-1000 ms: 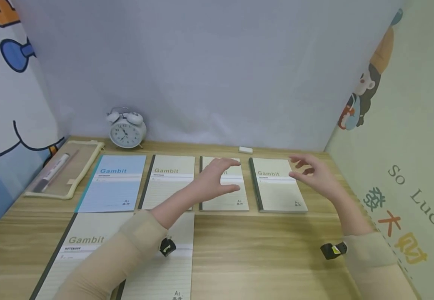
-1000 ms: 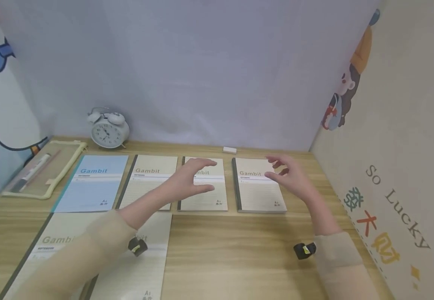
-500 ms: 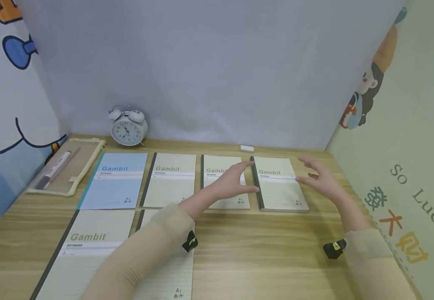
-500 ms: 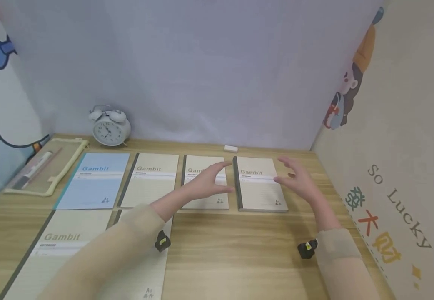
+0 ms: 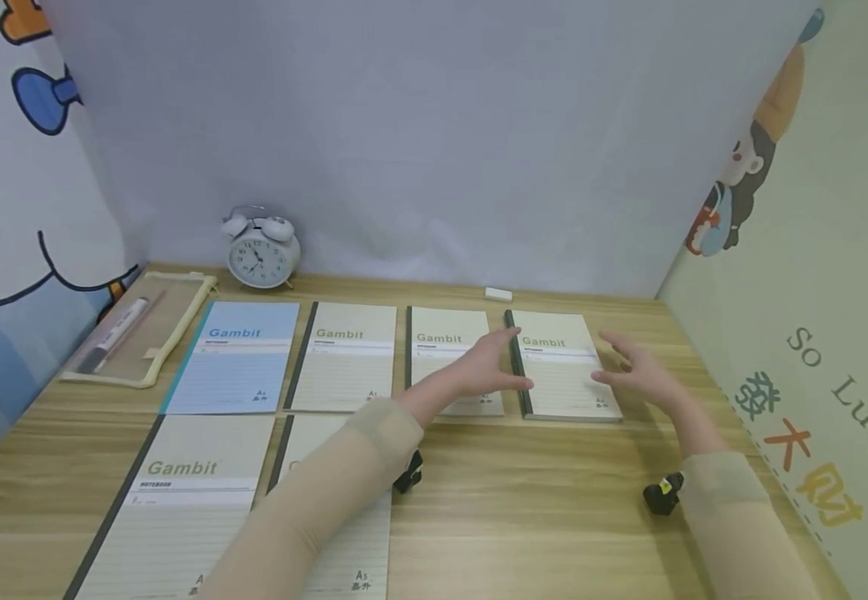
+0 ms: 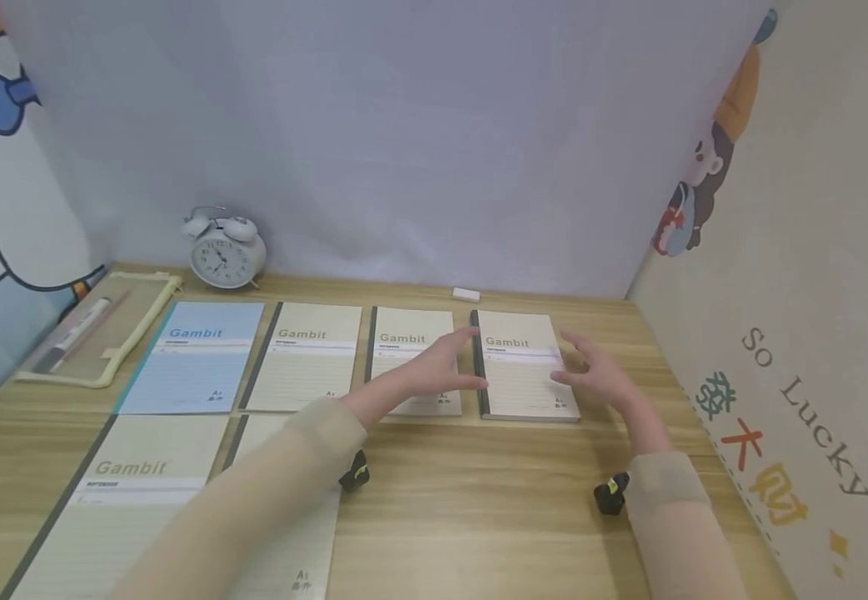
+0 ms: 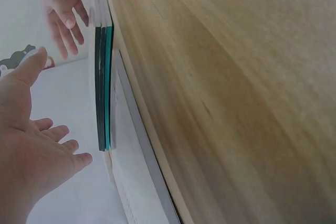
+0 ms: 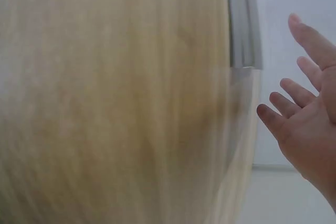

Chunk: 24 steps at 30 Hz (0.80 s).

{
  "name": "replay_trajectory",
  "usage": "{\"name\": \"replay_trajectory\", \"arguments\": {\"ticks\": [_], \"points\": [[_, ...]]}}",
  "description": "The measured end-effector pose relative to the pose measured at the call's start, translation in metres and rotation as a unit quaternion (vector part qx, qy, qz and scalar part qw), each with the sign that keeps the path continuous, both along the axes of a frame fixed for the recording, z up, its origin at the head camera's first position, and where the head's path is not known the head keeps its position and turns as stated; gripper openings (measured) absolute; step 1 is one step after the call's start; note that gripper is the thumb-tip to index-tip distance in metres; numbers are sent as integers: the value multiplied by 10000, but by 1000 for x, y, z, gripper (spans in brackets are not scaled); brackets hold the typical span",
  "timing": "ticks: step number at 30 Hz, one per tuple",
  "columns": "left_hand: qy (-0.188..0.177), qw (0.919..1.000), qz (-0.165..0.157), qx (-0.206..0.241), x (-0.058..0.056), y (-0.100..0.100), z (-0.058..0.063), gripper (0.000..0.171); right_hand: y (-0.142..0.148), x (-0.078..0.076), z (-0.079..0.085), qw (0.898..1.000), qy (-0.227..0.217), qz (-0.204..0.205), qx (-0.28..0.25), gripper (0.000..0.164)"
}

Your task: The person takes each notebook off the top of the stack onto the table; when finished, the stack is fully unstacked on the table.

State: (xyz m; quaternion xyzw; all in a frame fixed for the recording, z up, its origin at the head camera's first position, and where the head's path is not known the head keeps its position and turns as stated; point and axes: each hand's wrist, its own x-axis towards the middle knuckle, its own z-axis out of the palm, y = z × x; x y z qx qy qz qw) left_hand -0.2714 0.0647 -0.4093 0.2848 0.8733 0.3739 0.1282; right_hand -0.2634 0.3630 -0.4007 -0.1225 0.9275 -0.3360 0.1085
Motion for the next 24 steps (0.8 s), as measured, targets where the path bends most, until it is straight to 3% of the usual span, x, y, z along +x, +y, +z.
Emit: {"name": "replay_trajectory", "arguments": {"ticks": [4,9,15,24], "points": [[155,9990,-116,-401,-3,11,-6,92,-1,0,-6,9987,-166,8,472,90],[398,9956,-44,-846,-6,22,-11,92,-5,1,-8,9974,-234,37,676,88],[286,9943,178,-1013,-5,26,-14,93,-10,1,-6,9965,-312,52,771,85],[191,9947,215,-990,-7,26,-17,94,-7,-2,-8,9975,-318,129,622,84]]}}
